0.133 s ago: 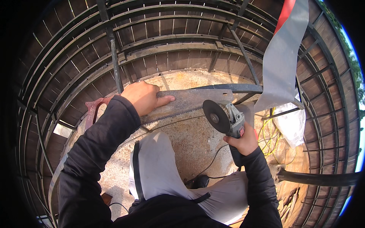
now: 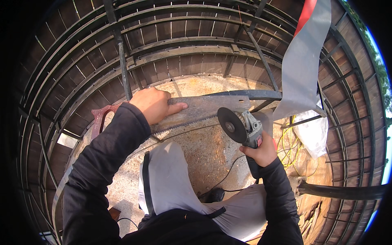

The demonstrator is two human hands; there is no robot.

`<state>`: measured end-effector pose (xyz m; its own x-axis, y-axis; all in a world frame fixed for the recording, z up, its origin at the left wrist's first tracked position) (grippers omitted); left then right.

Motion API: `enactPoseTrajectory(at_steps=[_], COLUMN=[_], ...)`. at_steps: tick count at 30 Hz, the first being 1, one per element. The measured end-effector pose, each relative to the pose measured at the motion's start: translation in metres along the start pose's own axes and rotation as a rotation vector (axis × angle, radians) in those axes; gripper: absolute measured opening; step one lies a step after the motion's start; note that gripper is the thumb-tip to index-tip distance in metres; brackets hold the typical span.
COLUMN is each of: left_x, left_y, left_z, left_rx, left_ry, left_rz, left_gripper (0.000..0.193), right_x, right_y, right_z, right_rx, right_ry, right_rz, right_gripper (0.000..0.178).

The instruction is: The person holds a hand saw with one hand and uses an angle grinder with the other to cut into the metal blade of the saw.

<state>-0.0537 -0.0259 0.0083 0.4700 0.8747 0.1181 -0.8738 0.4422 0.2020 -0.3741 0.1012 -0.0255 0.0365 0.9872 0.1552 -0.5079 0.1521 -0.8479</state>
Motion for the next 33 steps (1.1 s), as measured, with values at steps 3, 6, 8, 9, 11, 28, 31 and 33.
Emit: enactPoseTrajectory(at_steps=[3, 6, 8, 9, 11, 28, 31, 33], left_x=[-0.001, -0.001, -0.002, -0.001, 0.001, -0.001, -0.001, -0.001], left_y=[0.0, -0.001, 0.0, 0.0, 0.0, 0.0, 0.001, 0.002], left_z=[0.0, -0.001, 0.0, 0.0, 0.001, -0.001, 0.0, 0.001], left_rx=[-0.01, -0.002, 0.006, 0.005, 0.008, -0.015, -0.024, -0.023], left_ry=[0.0, -0.018, -0.018, -0.011, -0.005, -0.003, -0.001, 0.003], left_rz=[0.001, -0.003, -0.007, -0.004, 0.0, 0.011, 0.011, 0.006], left_gripper=[0.077, 0.078, 0.077, 0.077, 0.076, 0.074, 0.074, 0.074], right_x=[0.0, 0.0, -0.001, -0.001, -0.002, 0.007, 0.005, 0.005], right_y=[-0.003, 0.0, 0.002, 0.003, 0.006, 0.007, 0.009, 0.003], right_z=[-0.001, 0.0, 0.0, -0.001, -0.002, 0.012, 0.008, 0.006], right_rx=[-0.025, 0.0, -0.018, -0.029, -0.024, -0.047, -0.023, -0.005], right_ry=[0.0, 0.005, -0.008, -0.017, -0.03, 0.044, 0.032, 0.019], right_rz=[0.033, 0.017, 0.007, 0.004, -0.029, 0.028, 0.036, 0.026], right_gripper=[0.054, 0.055, 0.055, 0.056, 0.055, 0.053, 0.055, 0.056])
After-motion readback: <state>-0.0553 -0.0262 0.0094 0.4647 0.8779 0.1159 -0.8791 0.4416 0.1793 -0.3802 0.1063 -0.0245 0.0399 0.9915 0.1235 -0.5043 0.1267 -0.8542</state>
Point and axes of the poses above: each hand's wrist, its own x-axis away from the middle knuckle, its own z-axis out of the back of the hand, y = z × x, the point moved 7 cm from there along -x, towards the middle knuckle, and after that the axes turned 2 degrees about -x, right-handed, at the moved point
